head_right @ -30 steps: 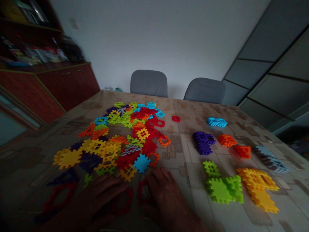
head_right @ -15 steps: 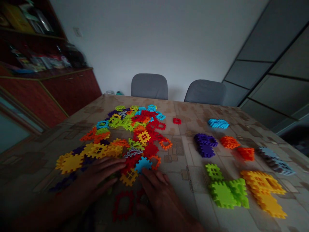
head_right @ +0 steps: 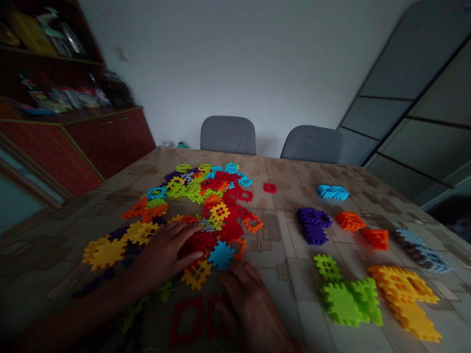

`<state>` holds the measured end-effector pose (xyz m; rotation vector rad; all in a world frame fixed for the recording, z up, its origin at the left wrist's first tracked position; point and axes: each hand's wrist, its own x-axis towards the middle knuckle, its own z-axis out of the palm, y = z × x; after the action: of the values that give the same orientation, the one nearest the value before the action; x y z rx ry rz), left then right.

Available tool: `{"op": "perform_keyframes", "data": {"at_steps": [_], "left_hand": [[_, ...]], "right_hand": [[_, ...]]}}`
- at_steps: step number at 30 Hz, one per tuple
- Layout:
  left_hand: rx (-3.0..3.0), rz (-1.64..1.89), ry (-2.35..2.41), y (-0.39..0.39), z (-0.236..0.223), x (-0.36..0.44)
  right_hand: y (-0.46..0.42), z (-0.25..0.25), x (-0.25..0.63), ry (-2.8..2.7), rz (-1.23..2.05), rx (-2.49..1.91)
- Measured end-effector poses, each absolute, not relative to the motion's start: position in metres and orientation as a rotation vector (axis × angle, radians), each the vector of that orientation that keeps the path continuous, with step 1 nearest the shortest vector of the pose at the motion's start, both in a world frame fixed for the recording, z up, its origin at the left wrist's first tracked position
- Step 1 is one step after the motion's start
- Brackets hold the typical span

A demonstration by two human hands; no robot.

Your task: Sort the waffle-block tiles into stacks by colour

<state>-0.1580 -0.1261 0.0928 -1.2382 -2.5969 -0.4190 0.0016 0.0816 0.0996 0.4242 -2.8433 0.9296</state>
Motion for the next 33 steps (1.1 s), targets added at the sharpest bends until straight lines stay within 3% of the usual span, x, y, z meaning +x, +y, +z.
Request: {"op": "perform_keyframes", "data": {"at_steps": [23, 33], "left_hand": [[-1.258, -0.279, -2.610, -0.143, 0.118, -0.132], [-1.399, -0.453, -2.778, -0.159, 0.105, -0.154]], "right_hand": [[0.084, 0.107, 0.010, -3.096, 0.857, 0.435], [0.092, 0.098, 0.010, -3.022, 0.920, 0.401]]}}
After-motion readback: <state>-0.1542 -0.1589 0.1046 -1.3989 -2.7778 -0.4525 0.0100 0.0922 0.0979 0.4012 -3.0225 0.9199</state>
